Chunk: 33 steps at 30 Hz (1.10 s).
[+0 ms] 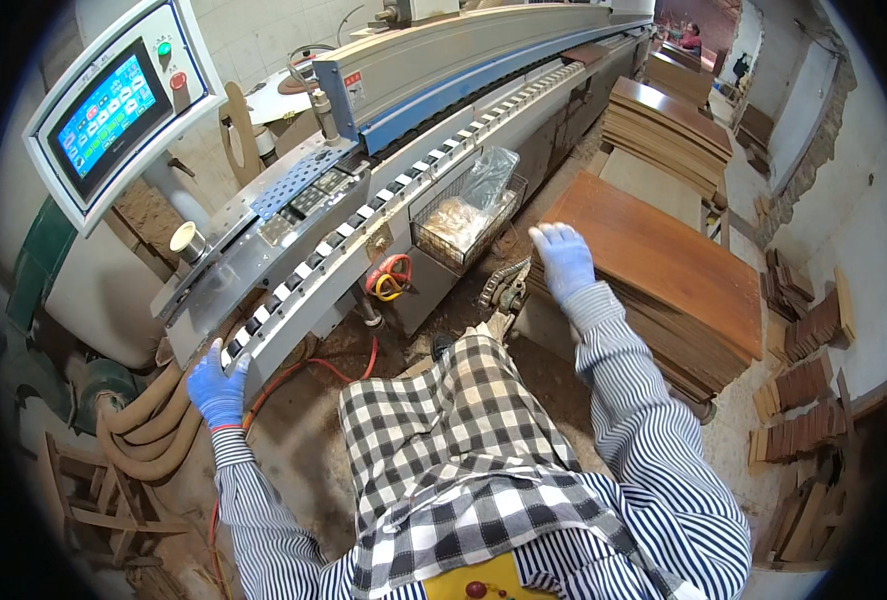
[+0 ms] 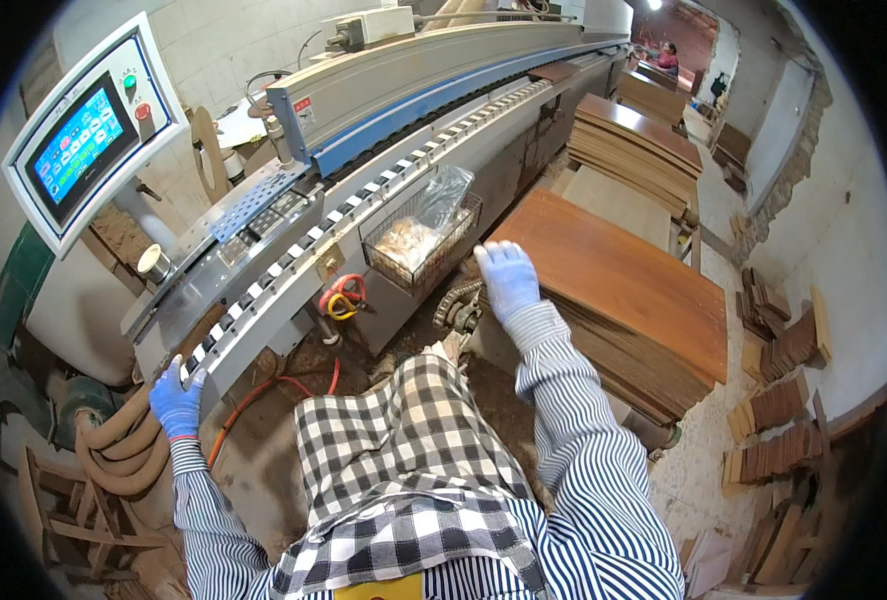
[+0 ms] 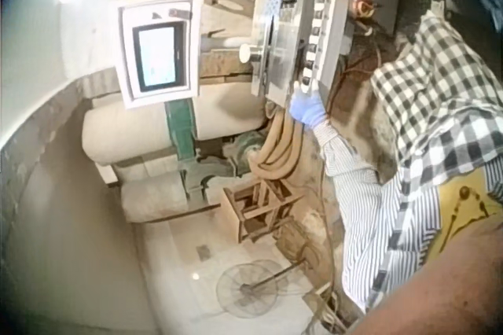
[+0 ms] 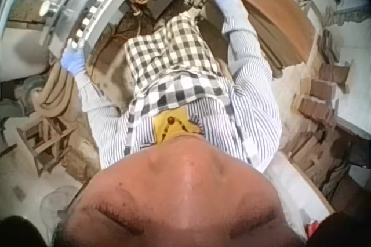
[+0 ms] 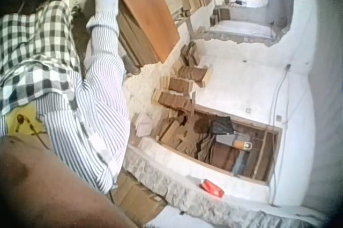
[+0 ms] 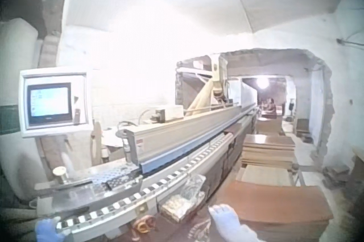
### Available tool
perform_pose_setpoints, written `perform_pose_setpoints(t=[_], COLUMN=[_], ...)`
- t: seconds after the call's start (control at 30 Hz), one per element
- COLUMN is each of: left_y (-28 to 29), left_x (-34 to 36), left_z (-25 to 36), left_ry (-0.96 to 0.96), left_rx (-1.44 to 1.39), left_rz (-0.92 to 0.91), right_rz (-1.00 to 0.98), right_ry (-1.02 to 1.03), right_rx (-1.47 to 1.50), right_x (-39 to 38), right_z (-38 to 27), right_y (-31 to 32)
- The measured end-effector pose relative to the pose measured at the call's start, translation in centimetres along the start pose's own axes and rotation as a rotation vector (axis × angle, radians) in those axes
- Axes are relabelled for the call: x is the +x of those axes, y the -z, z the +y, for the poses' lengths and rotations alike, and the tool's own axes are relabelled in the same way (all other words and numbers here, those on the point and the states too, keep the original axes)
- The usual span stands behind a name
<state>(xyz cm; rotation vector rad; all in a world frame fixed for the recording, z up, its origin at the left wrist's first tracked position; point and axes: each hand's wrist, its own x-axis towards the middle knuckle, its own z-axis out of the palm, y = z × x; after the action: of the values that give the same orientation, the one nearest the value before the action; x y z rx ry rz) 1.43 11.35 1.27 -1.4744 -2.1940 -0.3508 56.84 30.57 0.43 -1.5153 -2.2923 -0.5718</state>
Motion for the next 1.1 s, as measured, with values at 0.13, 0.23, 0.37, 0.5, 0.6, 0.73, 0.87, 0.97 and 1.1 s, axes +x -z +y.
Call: perform_pose_setpoints(t=[0.13, 0.23, 0.37, 0.5, 0.6, 0.73, 0.87, 0.97, 1.1], left_y=[0.0, 0.2, -0.3, 0.3, 0.8, 1.0, 1.8, 1.2, 2.9], left_x=[-0.7, -0.8, -0.5, -0.6, -0.5, -0.7, -0.8, -0.7, -0.4], left_z=[-0.7, -0.7, 0.0, 0.2, 0.5, 0.4, 0.6, 0.4, 0.5], left_ry=[0.026, 0.007, -0.018, -0.009, 0.006, 0.030, 0.068, 0.008, 0.054], left_rx=[-0.014, -0.021, -0.057, -0.046, -0.054, -0.080, -0.088, -0.073, -0.094], left_rz=[-0.005, 0.031, 0.065, 0.082, 0.053, 0.013, -0.034, 0.030, -0.187], right_rz=[0.094, 0.238, 0.029, 0.647, 0.528, 0.270, 0.579, 0.690, 0.590], right_ry=[0.043, -0.015, -0.990, -1.492, -1.172, -1.107, -1.340, -1.394, -1.320], right_rx=[0.084, 0.335, 2.207, 1.746, 1.941, 2.156, 2.110, 1.888, 1.930], right_x=[-4.9, -9.1, -16.4, -16.6, -19.3, -19.4, -19.5, -21.5, -21.2], right_z=[-3.4, -5.4, 3.4, 6.6, 9.8, 4.6, 2.2, 4.3, 2.9], right_y=[4.6, 8.1, 2.3, 4.7, 1.8, 3.7, 8.0, 7.4, 6.6])
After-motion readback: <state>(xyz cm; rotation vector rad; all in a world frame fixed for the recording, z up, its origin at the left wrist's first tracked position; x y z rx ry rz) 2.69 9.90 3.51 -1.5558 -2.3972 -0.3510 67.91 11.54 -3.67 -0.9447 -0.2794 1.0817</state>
